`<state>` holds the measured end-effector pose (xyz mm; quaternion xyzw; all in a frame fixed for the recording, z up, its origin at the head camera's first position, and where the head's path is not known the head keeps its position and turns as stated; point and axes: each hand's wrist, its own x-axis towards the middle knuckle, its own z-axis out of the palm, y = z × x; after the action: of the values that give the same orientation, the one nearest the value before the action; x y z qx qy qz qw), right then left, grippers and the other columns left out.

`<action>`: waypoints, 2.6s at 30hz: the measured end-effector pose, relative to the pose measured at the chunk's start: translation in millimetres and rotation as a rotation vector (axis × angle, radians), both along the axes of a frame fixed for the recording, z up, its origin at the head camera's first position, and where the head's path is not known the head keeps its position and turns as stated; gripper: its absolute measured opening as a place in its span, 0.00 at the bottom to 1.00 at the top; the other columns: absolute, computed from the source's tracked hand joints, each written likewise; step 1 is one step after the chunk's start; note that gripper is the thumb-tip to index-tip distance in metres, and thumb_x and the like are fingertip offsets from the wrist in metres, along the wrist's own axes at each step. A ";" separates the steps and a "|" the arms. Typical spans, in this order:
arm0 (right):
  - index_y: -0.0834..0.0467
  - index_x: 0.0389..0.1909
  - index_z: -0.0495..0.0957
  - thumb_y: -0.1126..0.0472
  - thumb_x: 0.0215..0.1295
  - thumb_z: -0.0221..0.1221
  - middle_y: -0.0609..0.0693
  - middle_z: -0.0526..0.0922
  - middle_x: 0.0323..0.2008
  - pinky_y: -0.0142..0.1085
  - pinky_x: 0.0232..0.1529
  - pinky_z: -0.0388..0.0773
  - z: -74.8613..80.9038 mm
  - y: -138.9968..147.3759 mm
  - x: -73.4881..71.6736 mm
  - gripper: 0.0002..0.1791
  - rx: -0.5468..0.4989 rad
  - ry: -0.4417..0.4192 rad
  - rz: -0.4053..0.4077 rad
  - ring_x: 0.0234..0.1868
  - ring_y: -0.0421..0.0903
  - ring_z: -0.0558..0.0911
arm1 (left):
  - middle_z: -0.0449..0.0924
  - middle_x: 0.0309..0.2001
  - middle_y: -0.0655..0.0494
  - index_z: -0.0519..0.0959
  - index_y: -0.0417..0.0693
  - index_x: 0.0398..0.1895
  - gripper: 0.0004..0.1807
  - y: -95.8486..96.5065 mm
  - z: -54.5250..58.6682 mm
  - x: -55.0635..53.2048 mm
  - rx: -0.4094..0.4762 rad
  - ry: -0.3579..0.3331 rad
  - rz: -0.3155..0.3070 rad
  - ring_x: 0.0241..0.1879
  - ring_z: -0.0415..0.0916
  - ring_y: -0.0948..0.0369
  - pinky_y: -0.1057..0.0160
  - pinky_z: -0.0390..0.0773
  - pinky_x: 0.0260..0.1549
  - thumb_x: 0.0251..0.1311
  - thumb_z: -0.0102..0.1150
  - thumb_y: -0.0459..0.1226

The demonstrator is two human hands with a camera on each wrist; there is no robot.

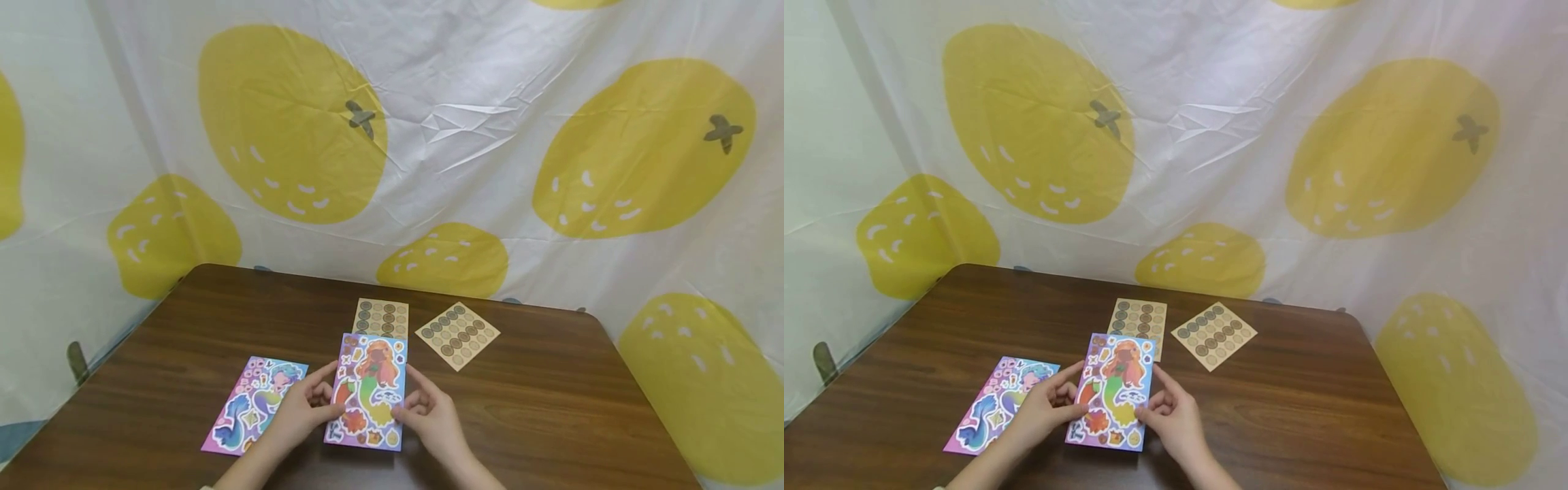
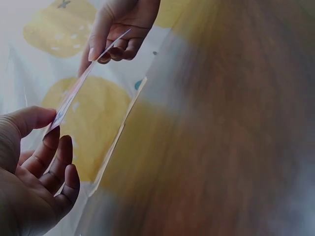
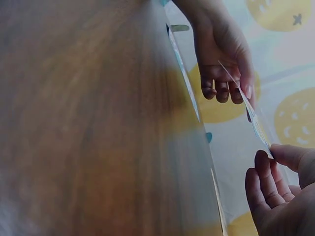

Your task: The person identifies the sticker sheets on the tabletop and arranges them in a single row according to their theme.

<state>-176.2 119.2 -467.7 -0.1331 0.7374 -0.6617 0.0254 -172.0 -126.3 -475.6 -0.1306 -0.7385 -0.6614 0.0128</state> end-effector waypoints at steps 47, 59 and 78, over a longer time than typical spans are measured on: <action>0.70 0.65 0.62 0.70 0.45 0.70 0.46 0.78 0.17 0.29 0.08 0.67 -16.7 -39.0 3.1 0.44 0.304 -0.037 0.037 0.07 0.36 0.68 | 0.72 0.13 0.58 0.67 0.31 0.63 0.38 -38.0 -7.7 8.6 -0.372 -0.072 0.042 0.07 0.62 0.67 0.71 0.64 0.06 0.45 0.71 0.30; 0.70 0.64 0.64 0.70 0.42 0.72 0.46 0.77 0.15 0.29 0.06 0.65 -18.6 -48.6 -1.2 0.44 0.385 -0.044 0.040 0.06 0.36 0.66 | 0.70 0.11 0.58 0.69 0.27 0.59 0.36 -42.7 -10.7 5.9 -0.410 -0.064 0.051 0.06 0.62 0.68 0.70 0.64 0.05 0.42 0.71 0.28; 0.63 0.62 0.70 0.70 0.38 0.73 0.46 0.70 0.08 0.26 0.06 0.60 -16.6 -48.9 -6.4 0.43 0.423 -0.105 0.069 0.05 0.36 0.62 | 0.68 0.08 0.57 0.73 0.34 0.59 0.36 -46.7 -12.4 -0.9 -0.375 -0.192 -0.014 0.03 0.59 0.70 0.71 0.63 0.05 0.41 0.71 0.28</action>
<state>-182.6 70.4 -484.4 -0.1153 0.8524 -0.4970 0.1140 -172.9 -173.0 -488.0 -0.0721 -0.8456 -0.5218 -0.0866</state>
